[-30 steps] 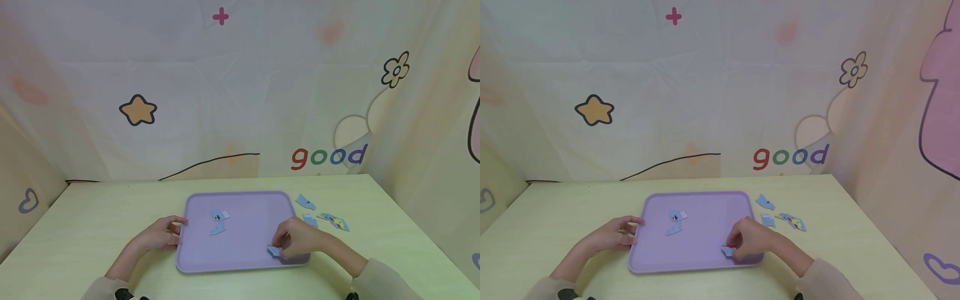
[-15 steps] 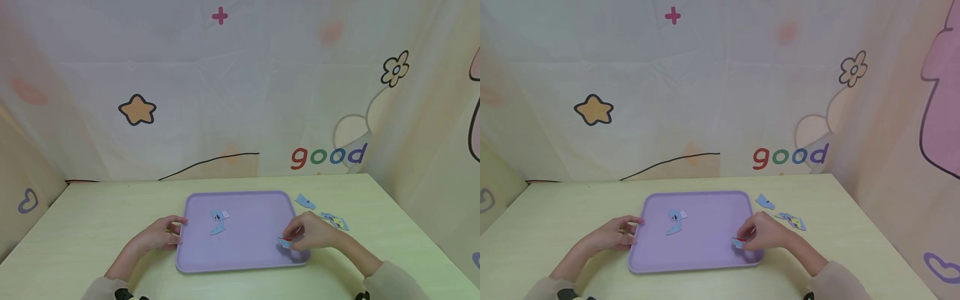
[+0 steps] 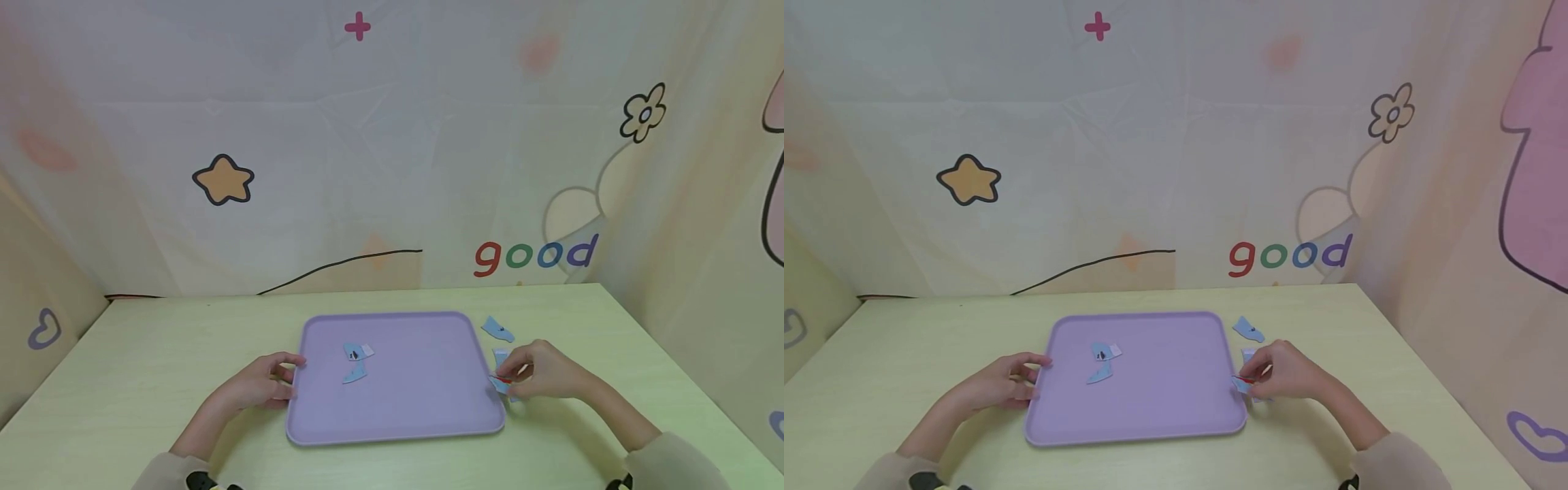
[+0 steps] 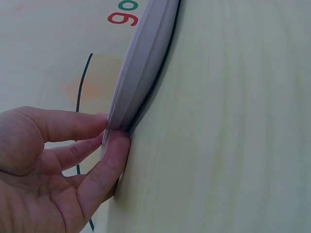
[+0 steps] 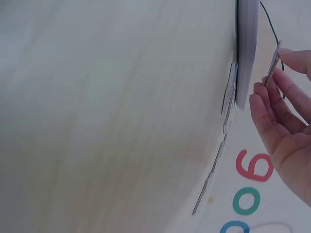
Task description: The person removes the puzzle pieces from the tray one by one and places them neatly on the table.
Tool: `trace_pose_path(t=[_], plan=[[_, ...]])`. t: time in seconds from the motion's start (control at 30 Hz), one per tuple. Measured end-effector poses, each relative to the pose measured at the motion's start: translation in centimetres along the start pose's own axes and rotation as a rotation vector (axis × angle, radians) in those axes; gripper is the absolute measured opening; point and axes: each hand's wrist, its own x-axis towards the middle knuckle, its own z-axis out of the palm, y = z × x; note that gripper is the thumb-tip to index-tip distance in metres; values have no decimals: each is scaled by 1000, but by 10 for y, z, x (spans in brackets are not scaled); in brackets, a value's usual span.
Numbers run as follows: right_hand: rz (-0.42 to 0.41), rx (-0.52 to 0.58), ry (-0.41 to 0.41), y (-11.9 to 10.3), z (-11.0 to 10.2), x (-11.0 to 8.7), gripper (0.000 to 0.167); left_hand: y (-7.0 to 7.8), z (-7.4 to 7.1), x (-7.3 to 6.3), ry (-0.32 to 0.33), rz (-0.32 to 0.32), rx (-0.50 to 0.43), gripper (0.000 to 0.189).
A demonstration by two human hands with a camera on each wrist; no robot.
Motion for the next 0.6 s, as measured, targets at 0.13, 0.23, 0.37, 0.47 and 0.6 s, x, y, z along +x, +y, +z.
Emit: trace_pose_path(t=[0.13, 0.23, 0.37, 0.47, 0.6], plan=[[15, -23, 18, 7, -8, -8, 17, 0, 0, 0, 0, 1, 0, 50], [25, -35, 33, 11, -14, -14, 18, 0, 0, -1, -5, 5, -3, 51], [51, -71, 49, 14, -21, -20, 19, 2, 0, -2, -5, 4, -5, 50], [64, -98, 50, 17, -24, -24, 20, 3, 1, -2, 2, -2, -5, 50], [66, -109, 48, 21, -27, -28, 20, 4, 1, -2, 6, -9, -4, 49]])
